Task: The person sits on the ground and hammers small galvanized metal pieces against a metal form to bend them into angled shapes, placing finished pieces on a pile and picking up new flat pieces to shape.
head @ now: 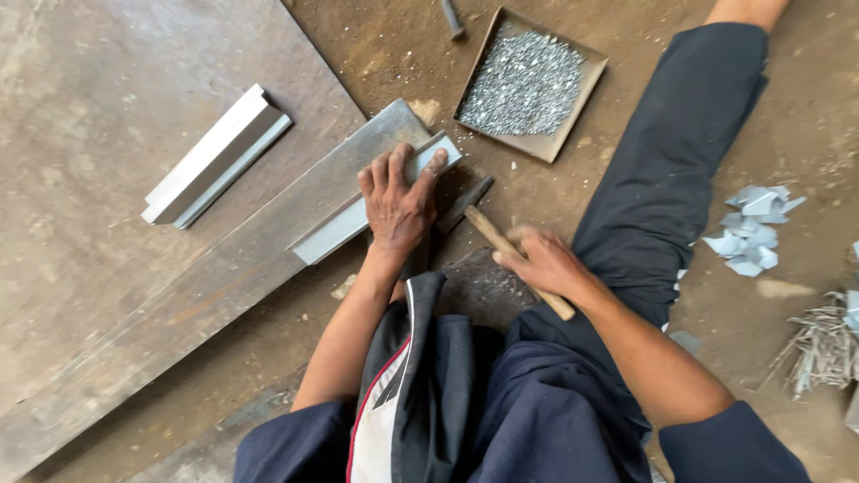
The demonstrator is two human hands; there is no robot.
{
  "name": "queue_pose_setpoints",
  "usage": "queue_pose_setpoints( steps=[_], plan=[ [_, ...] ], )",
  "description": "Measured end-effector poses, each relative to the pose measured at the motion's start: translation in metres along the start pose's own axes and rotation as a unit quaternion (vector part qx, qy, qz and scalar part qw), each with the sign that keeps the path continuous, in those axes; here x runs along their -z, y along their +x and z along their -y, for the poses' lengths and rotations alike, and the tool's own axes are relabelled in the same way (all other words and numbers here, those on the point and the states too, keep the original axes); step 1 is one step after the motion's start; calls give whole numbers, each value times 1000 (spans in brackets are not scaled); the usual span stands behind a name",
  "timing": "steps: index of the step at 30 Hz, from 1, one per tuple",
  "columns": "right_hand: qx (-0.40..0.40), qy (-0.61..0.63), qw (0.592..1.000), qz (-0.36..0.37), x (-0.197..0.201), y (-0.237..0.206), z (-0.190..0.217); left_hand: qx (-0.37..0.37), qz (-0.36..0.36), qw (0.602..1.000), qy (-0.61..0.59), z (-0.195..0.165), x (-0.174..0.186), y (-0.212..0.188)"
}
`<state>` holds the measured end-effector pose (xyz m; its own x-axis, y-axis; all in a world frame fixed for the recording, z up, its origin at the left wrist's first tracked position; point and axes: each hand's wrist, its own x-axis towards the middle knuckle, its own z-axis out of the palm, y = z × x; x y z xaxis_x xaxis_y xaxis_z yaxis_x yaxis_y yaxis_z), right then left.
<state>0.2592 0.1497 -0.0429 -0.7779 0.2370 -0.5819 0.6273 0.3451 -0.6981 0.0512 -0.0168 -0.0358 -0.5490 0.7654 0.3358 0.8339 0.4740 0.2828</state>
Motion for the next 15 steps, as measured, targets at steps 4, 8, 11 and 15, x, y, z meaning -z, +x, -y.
queue_pose_setpoints(
  steps=[4,8,11,15],
  plan=[
    [104,-136,945,-280,50,66,7,14,2,1000,2,0,2,2],
    [241,-275,866,-340,81,128,22,13,6,1000,6,2,4,4],
    [227,-262,871,-349,76,146,27,27,21,999,-15,5,4,3],
    [191,-211,892,-350,71,148,21,31,18,999,-16,7,4,0]
  ],
)
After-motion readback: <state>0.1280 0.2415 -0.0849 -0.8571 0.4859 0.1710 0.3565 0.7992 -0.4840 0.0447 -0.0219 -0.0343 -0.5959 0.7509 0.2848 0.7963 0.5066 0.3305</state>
